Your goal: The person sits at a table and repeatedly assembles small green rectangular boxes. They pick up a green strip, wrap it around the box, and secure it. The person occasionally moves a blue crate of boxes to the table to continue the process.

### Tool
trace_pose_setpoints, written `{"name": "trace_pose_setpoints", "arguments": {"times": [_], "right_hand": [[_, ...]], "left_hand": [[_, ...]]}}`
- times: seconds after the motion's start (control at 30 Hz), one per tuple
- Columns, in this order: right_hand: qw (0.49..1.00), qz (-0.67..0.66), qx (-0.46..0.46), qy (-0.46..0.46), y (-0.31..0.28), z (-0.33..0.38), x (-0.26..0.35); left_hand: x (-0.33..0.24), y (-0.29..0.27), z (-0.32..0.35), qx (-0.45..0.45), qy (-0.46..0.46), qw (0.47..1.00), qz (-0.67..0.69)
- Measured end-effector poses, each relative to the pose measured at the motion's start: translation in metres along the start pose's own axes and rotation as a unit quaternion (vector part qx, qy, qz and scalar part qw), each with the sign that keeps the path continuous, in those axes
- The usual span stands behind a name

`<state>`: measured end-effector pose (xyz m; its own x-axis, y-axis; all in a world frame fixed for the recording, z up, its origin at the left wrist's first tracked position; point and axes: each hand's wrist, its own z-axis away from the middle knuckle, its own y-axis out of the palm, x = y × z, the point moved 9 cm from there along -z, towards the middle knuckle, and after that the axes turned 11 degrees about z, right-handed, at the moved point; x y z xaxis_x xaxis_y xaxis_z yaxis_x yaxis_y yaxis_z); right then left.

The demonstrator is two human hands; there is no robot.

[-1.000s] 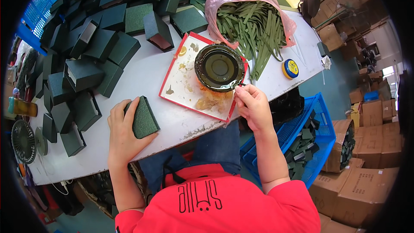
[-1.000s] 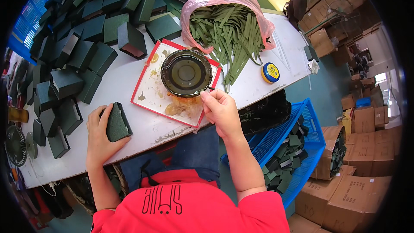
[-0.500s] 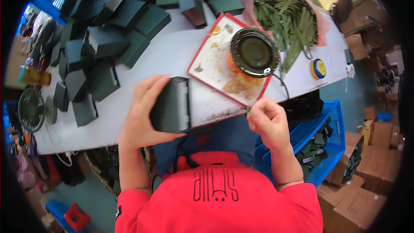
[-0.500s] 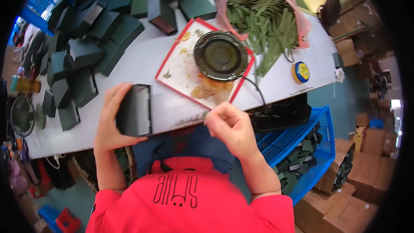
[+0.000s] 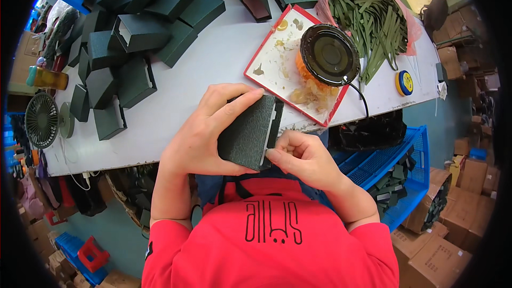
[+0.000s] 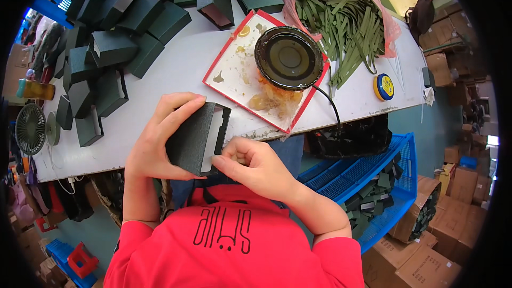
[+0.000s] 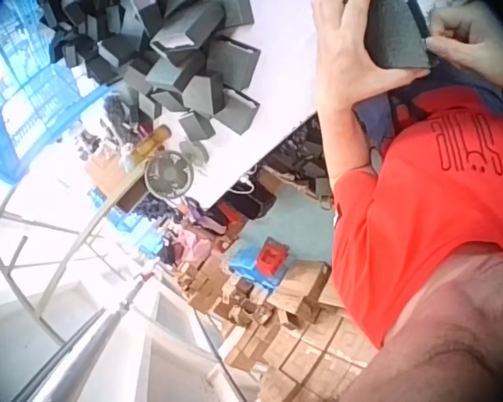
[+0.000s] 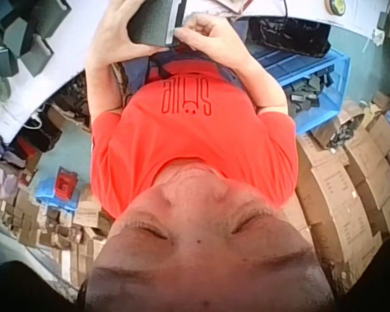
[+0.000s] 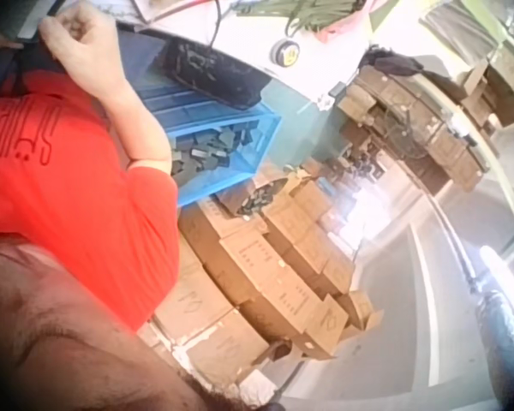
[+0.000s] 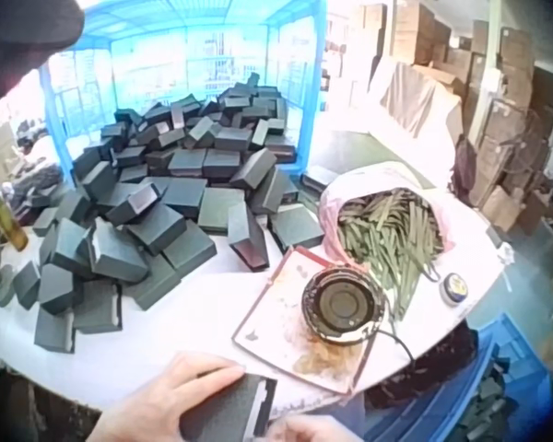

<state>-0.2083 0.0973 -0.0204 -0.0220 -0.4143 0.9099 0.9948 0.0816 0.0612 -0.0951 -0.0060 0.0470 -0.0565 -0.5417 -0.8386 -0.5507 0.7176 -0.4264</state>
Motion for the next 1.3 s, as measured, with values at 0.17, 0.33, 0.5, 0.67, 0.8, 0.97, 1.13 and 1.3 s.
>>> {"name": "trace_pose_setpoints", "arguments": {"times": [0.17,0.33,0.5,0.67,0.8,0.97,1.13,1.3], "right_hand": [[1.000,0.018,0.007,0.009,0.001,-0.001,-0.003],[0.994,0.109,0.000,-0.003,-0.001,-0.005,-0.010],[0.988,0.135,0.044,0.067,0.002,-0.007,-0.020],[0.986,0.129,0.051,0.089,-0.001,-0.008,-0.019],[0.927,0.237,-0.210,-0.200,-0.032,0.007,0.026],[0.935,0.179,-0.036,-0.305,-0.011,0.042,0.023],[0.987,-0.129,0.087,0.039,0.021,0.016,-0.049],[0.912,-0.367,-0.155,-0.098,-0.038,0.026,-0.065]], "left_hand": [[-0.002,0.001,-0.001,-0.003,0.008,1.000,0.000],[-0.006,0.006,-0.002,0.016,0.021,0.999,-0.031],[-0.007,0.016,-0.001,0.045,0.020,0.997,-0.058],[0.000,0.015,0.005,0.021,-0.002,0.999,-0.050],[0.006,0.001,0.009,-0.026,-0.016,0.999,-0.042],[0.006,-0.002,0.010,-0.055,-0.003,0.998,-0.044],[0.001,0.012,0.006,-0.039,0.019,0.999,-0.008],[0.008,0.011,0.015,-0.026,-0.016,0.999,-0.009]]}}
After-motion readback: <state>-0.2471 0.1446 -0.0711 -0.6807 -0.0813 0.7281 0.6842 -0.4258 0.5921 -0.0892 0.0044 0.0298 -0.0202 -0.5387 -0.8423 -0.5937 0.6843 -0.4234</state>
